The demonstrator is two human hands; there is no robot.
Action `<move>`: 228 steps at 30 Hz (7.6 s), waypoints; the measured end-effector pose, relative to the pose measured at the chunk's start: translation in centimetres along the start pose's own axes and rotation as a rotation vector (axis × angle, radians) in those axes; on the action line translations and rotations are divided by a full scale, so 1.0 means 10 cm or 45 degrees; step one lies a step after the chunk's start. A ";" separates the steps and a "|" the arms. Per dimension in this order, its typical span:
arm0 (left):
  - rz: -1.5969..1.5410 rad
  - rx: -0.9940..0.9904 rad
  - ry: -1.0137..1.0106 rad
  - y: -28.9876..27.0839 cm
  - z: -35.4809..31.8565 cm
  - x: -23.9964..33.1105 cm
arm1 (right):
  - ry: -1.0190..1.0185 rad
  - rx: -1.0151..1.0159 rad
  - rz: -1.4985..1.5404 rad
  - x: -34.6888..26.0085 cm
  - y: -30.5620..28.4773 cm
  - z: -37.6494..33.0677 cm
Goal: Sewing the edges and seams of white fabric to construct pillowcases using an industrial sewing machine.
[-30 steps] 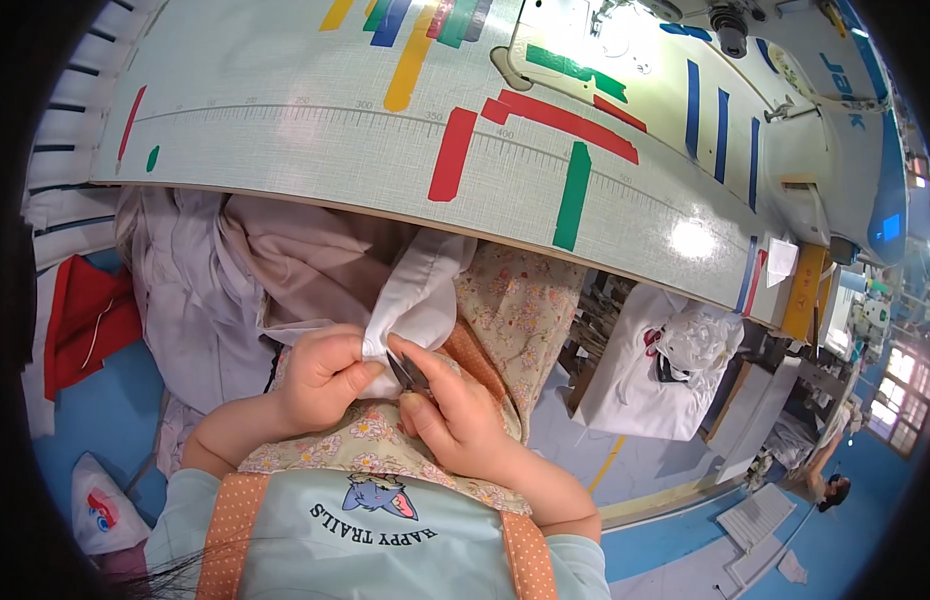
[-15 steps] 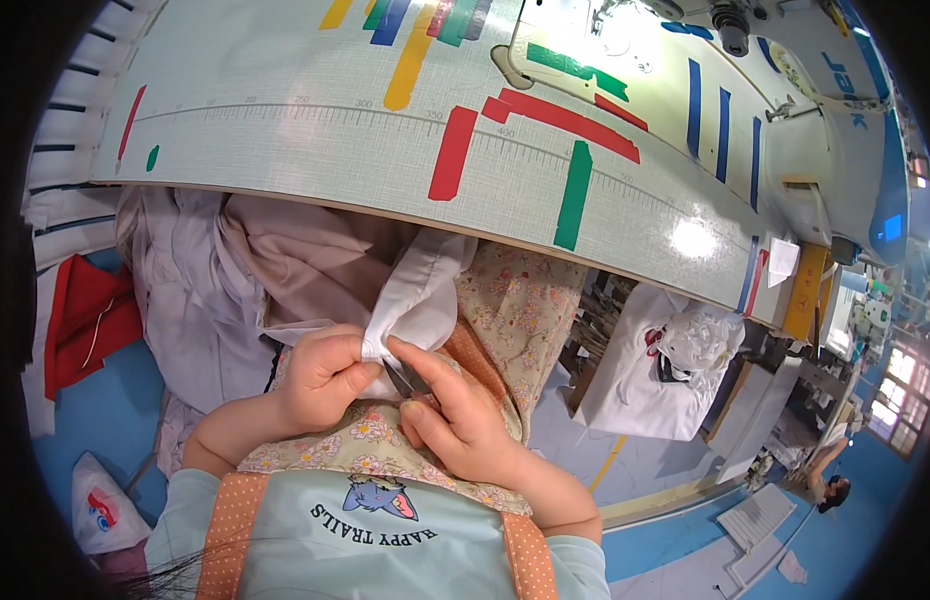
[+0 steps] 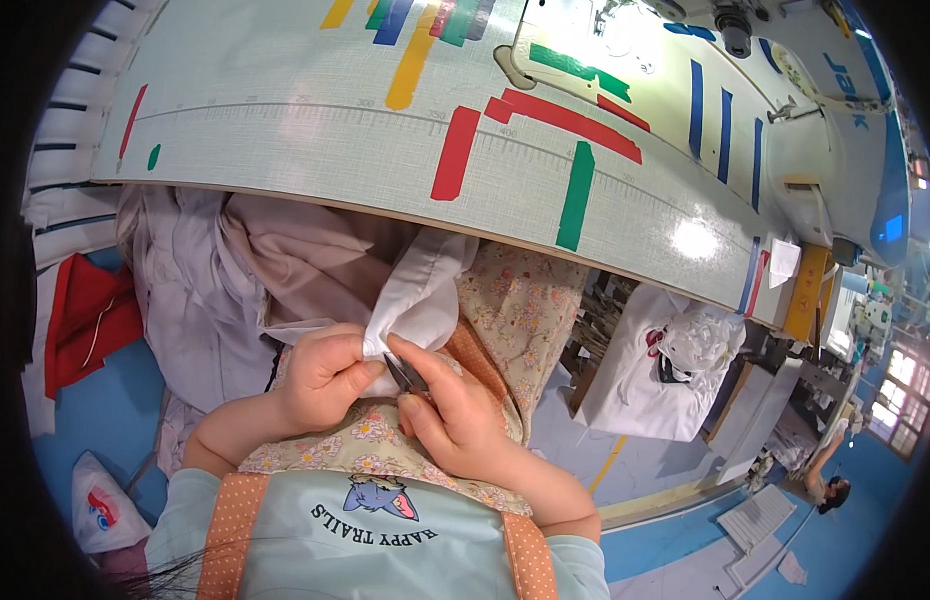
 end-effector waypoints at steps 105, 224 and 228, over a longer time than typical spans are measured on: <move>0.382 -0.374 0.315 0.19 -0.06 0.23 | -0.279 -0.444 -0.595 -0.23 -0.32 0.44; 0.147 -0.091 0.573 0.19 -0.07 0.15 | -0.255 0.121 -0.324 -0.03 -0.32 0.28; -0.069 -0.081 0.438 0.14 -0.07 0.03 | -0.214 0.253 -0.151 0.03 -0.45 0.22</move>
Point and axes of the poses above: each hand's wrist, its own z-axis towards the middle knuckle, its own y-axis out of the palm, x = y × z, the point moved 8 cm from there along z, towards the middle knuckle, and after that the axes turned 9 degrees about -x, right-handed, at the moved point
